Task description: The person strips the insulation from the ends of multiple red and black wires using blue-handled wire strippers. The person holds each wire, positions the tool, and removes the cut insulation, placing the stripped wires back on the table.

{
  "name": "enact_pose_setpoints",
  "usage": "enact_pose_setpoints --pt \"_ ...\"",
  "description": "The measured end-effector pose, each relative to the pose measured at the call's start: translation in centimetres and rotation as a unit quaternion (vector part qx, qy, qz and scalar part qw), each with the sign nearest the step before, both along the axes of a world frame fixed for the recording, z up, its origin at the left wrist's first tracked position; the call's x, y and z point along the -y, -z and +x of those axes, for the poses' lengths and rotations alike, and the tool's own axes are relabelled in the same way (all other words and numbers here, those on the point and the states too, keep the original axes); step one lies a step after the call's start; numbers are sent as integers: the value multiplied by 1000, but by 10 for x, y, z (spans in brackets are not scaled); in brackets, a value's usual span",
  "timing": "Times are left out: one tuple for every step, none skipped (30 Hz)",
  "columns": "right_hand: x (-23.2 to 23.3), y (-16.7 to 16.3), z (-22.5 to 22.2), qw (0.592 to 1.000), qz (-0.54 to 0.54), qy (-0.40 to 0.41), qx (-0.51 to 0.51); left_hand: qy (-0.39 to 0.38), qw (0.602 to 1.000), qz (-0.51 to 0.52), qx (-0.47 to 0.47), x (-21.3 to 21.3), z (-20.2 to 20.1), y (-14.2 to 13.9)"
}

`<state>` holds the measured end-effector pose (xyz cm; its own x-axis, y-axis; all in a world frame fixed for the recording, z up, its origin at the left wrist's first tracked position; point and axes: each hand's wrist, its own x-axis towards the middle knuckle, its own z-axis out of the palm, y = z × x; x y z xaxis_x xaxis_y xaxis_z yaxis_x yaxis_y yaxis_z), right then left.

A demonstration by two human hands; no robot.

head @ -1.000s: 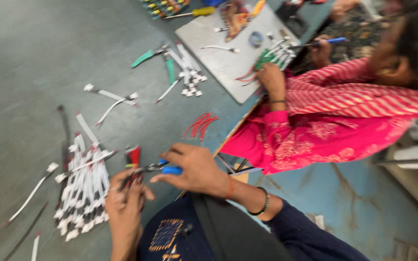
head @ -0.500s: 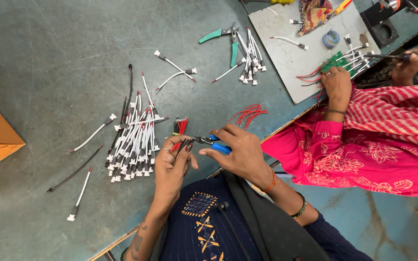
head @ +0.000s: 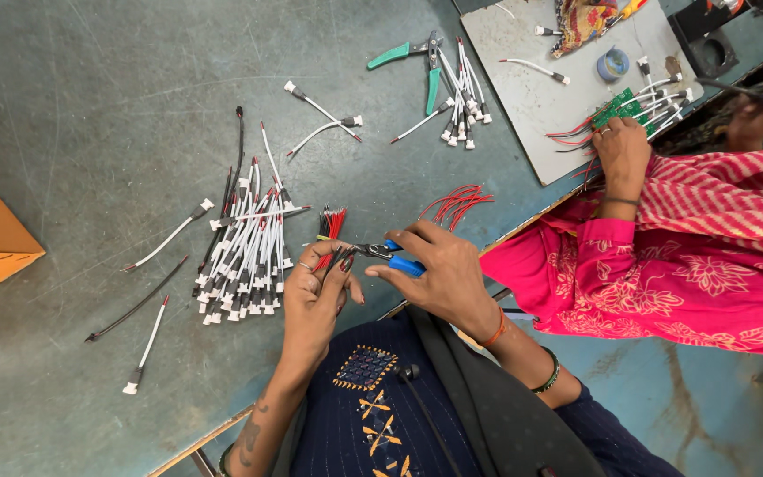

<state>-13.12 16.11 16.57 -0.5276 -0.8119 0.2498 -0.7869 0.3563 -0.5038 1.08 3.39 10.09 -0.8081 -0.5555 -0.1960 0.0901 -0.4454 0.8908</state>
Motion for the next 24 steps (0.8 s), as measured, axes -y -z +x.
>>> enact_pose_setpoints --pt "0 0 0 1000 0 -1 0 0 1000 0 2 0 0 0" --pt "0 0 0 1000 0 -2 1 0 1000 0 4 0 0 -1" --pt "0 0 0 1000 -1 -1 -1 0 1000 -1 5 0 0 -1" --pt "0 0 0 1000 -2 -1 -2 0 1000 -3 7 0 0 -1" --pt "1 0 0 1000 -3 0 -4 0 1000 -4 8 0 0 -1" --pt "1 1 0 1000 -4 0 -4 1 1000 -5 5 0 0 -1" --pt "1 1 0 1000 -4 0 -5 1 1000 -6 1 0 -1 -1" --pt "1 1 0 1000 -4 0 -5 2 1000 -6 -2 -1 -1 -1" --pt "1 1 0 1000 -3 -1 -3 2 1000 -4 1 -1 -1 -1" --pt "1 1 0 1000 -1 -1 0 2 1000 -2 3 -1 -2 -1" --pt "1 1 0 1000 0 -2 2 2 1000 0 6 -1 -2 -1" --pt "1 1 0 1000 -2 -2 2 3 1000 -3 6 -1 -2 -1" --pt "1 1 0 1000 -4 -2 2 3 1000 -5 5 -1 -3 -1" --pt "1 2 0 1000 -6 -2 2 4 1000 -7 5 -1 -3 0" --pt "1 2 0 1000 -6 -1 3 3 1000 -5 4 -1 -3 0" --pt "1 3 0 1000 -7 0 3 3 1000 -4 3 -1 -3 1" --pt "1 4 0 1000 -7 0 4 2 1000 -2 2 -1 -3 1" --pt "0 4 0 1000 -5 1 5 3 1000 -2 2 0 -3 2" --pt "1 6 1 1000 -4 2 6 3 1000 -2 3 0 -2 2" --pt "2 8 1 1000 -2 2 8 3 1000 -1 4 1 -1 4" --pt "2 9 1 1000 -2 3 7 3 1000 1 4 1 -2 4" --pt "1 10 1 1000 -3 3 6 3 1000 3 5 1 -2 5" --pt "1 11 1 1000 -3 4 4 3 1000 5 5 1 -2 5" --pt "1 12 0 1000 -3 4 2 3 1000 3 6 1 -2 6"
